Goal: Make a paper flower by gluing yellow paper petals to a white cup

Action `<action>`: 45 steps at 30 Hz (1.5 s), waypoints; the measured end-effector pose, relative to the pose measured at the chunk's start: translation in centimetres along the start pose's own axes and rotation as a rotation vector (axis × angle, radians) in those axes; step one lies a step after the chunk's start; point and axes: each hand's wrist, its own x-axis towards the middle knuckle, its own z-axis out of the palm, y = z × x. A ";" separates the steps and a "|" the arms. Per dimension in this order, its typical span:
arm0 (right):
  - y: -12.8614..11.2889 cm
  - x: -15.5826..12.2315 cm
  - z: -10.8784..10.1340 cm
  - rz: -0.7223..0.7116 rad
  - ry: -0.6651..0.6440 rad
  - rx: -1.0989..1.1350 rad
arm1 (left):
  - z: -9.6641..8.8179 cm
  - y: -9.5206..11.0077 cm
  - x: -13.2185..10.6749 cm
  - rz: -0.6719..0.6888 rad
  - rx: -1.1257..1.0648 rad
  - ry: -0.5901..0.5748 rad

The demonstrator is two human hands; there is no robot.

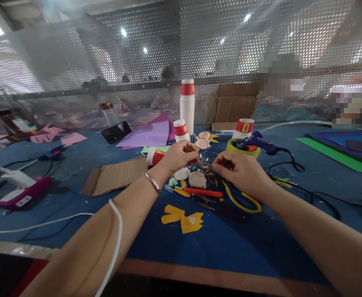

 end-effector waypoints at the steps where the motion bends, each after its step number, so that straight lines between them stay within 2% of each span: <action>1: -0.1 0.0 0.0 -0.005 0.002 0.008 | 0.1 0.2 -0.2 -0.017 -0.075 -0.032; 4: -0.3 -0.1 0.1 -0.013 0.002 0.032 | 0.6 0.5 -0.8 -0.034 -0.237 -0.099; 10: -0.4 -0.1 0.2 -0.012 0.010 0.086 | 1.2 0.6 -1.6 0.036 -0.488 -0.114; 17: -0.5 -0.1 0.1 -0.030 0.054 0.143 | 1.0 1.0 -2.3 -0.062 -0.566 -0.209; 21: -0.5 -0.2 0.1 -0.038 0.038 0.189 | 0.7 1.3 -2.5 -0.094 -0.543 -0.253; 26: -0.7 -0.2 -0.1 -0.024 0.055 0.199 | 0.3 1.4 -2.6 -0.148 -0.619 -0.272; 29: -0.9 -0.2 -0.2 0.022 0.062 0.238 | 0.4 1.3 -2.6 -0.095 -0.595 -0.204; 32: -1.1 -0.2 -0.2 0.111 0.041 0.341 | 0.8 1.3 -2.7 0.045 -0.446 -0.073; 35: -1.2 -0.1 -0.1 0.214 0.032 0.505 | 1.0 1.6 -2.9 0.169 -0.306 -0.024; 39: -1.3 -0.2 -0.1 0.302 0.005 0.675 | 1.2 2.0 -3.2 0.187 -0.301 -0.068; 45: -1.3 -0.2 0.0 0.347 0.010 0.805 | 1.2 2.1 -3.4 0.076 -0.528 -0.189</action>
